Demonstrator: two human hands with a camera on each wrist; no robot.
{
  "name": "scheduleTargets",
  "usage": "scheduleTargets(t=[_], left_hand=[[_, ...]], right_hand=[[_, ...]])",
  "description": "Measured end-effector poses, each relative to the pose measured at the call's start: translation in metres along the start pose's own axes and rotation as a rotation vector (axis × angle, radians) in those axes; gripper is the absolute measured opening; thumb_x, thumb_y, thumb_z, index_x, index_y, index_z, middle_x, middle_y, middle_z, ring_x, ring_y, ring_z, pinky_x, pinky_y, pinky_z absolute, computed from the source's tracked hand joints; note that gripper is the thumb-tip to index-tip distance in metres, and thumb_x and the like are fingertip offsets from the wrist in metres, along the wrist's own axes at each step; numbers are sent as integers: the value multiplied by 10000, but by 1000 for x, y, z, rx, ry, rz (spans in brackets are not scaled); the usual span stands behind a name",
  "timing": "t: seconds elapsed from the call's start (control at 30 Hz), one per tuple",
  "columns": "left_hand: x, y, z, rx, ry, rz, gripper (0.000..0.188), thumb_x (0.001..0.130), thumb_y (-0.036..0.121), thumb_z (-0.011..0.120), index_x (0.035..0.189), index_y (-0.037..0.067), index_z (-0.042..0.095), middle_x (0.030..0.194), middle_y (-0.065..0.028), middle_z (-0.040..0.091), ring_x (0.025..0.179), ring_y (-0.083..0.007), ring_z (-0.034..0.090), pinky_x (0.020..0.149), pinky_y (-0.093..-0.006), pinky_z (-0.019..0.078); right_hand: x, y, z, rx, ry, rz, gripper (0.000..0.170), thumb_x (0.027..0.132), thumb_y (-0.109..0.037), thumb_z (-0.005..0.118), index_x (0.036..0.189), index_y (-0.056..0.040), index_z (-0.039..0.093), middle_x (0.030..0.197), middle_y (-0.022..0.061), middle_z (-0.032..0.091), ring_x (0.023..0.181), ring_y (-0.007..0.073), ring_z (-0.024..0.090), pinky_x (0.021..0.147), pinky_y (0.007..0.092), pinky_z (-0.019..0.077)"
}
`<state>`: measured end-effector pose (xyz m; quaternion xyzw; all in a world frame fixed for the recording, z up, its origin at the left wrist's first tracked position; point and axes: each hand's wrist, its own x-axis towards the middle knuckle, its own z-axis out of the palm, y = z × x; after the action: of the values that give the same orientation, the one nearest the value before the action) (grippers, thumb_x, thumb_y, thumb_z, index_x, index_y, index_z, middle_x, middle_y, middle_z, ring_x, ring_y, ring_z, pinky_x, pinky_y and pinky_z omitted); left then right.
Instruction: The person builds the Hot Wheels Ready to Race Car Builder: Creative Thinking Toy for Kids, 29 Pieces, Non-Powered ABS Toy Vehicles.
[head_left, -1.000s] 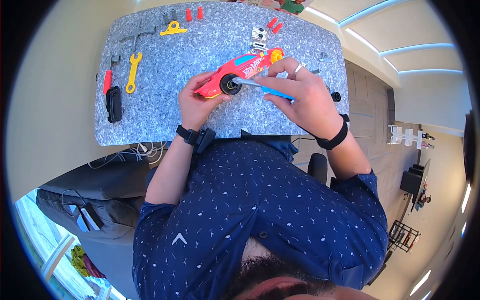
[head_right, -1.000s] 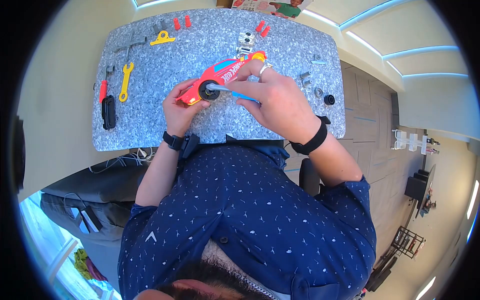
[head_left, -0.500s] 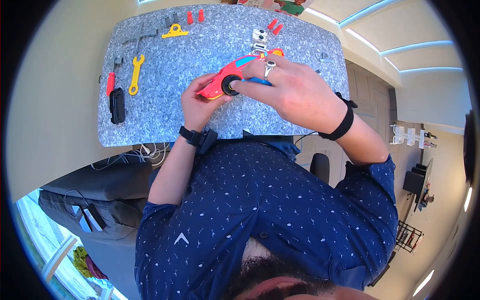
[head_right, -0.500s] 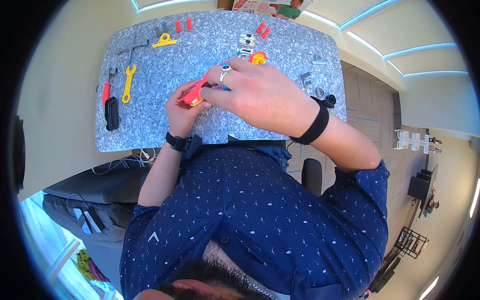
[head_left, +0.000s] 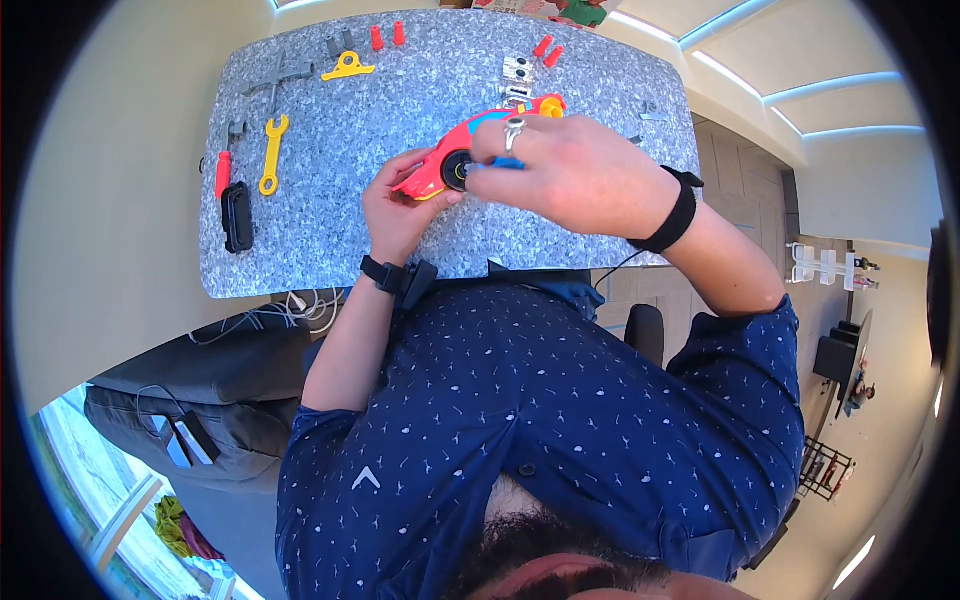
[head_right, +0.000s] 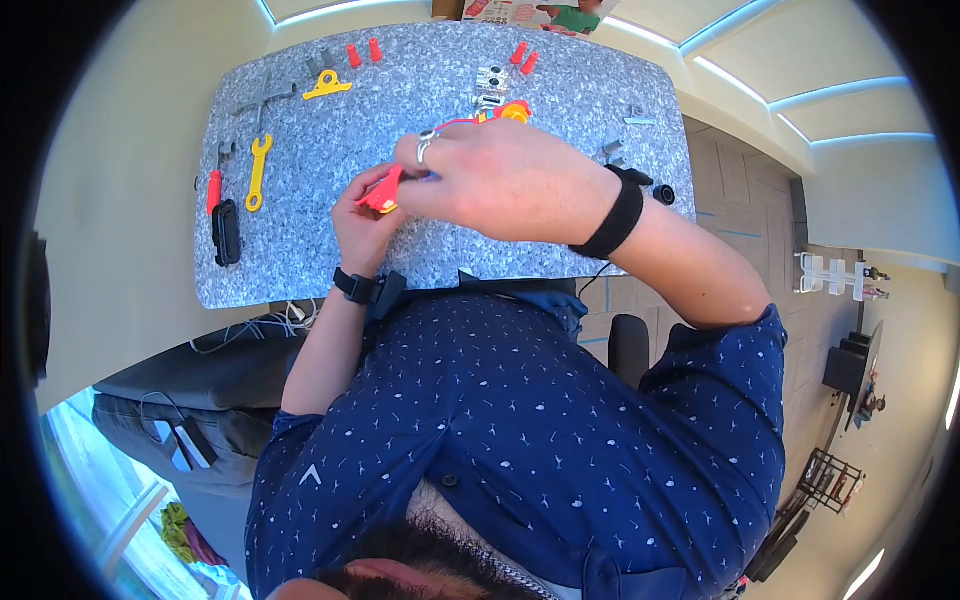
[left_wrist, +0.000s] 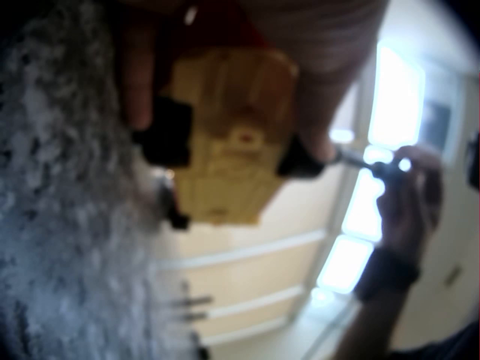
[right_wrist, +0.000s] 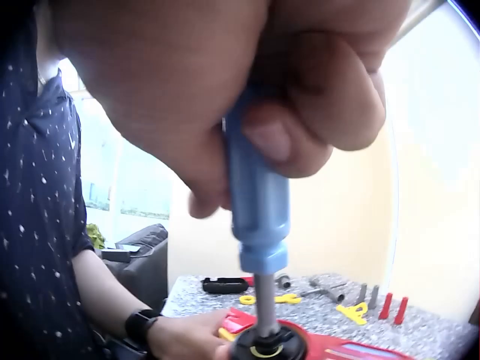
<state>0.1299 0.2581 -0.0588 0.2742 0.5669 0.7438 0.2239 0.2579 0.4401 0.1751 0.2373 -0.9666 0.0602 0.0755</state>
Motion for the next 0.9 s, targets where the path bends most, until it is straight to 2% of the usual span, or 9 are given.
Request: scheduleTargets(t=[0.1, 0.2, 0.3, 0.4, 0.5, 0.6, 0.7, 0.8, 0.9], left_hand=[[0, -2, 0, 47, -20, 45, 743, 725, 71, 1028, 1371, -4, 670, 1358, -134, 734, 1247, -219, 718, 1088, -382, 585], [0, 1, 1, 54, -18, 31, 747, 724, 65, 1026, 1375, -4, 668, 1360, -132, 732, 1247, -218, 717, 1086, -382, 586], [-1, -2, 0, 21, -11, 7, 743, 727, 58, 1023, 1376, -5, 666, 1359, -131, 733, 1246, -218, 718, 1085, -380, 587], [0, 0, 1, 25, -17, 20, 734, 733, 52, 1018, 1375, -5, 666, 1357, -131, 734, 1246, -218, 718, 1085, -378, 588], [0, 0, 1, 21, -17, 18, 727, 738, 48, 1014, 1373, -6, 665, 1356, -132, 735, 1245, -217, 719, 1085, -378, 588], [0, -3, 0, -8, -11, 15, 723, 741, 47, 1013, 1372, -7, 665, 1357, -133, 736, 1245, -217, 719, 1085, -378, 588], [0, -4, 0, -1, -12, 23, 720, 743, 49, 1012, 1372, -8, 664, 1358, -133, 736, 1245, -217, 719, 1083, -377, 589], [0, -4, 1, 10, -14, 29, 715, 748, 51, 1010, 1372, -8, 665, 1356, -133, 736, 1244, -217, 720, 1081, -374, 589], [0, -1, 1, 10, -5, 25, 709, 753, 53, 1008, 1370, -8, 666, 1353, -133, 738, 1243, -216, 720, 1079, -373, 589]], right_hand=[[1, -2, 3, -22, -114, 249, 123, 959, -141, 681, 1076, -103, 677, 1122, 97, 633, 1017, 290, 713, 816, 421, 623], [4, -1, 4, 63, 70, 78, 142, 961, -197, 710, 1060, -97, 689, 1066, 85, 650, 970, 291, 737, 772, 416, 625], [1, -2, 4, -9, 42, 20, 217, 960, -277, 743, 1050, -86, 693, 1029, 81, 656, 949, 288, 752, 745, 414, 624], [-1, -5, -1, -122, -56, 173, 215, 955, -254, 740, 1049, -67, 689, 1078, 85, 647, 956, 286, 754, 742, 422, 632], [-1, -3, 0, -112, -78, 255, 175, 966, -217, 724, 1045, -66, 685, 1074, 98, 672, 960, 280, 752, 754, 418, 635], [-2, -1, 1, -84, 34, 107, 198, 987, -247, 719, 1043, -62, 673, 1004, 110, 691, 906, 293, 770, 726, 408, 634], [-3, -6, -7, -111, -20, 72, 217, 988, -256, 722, 1047, -57, 662, 1017, 118, 681, 914, 293, 771, 722, 402, 633], [2, -8, -7, -157, -179, 297, 188, 954, -186, 722, 1058, -47, 651, 1067, 108, 653, 927, 283, 756, 727, 398, 637], [0, -7, 3, -141, -68, 326, 196, 949, -187, 725, 1064, -48, 649, 1076, 118, 676, 919, 281, 755, 718, 398, 634]])
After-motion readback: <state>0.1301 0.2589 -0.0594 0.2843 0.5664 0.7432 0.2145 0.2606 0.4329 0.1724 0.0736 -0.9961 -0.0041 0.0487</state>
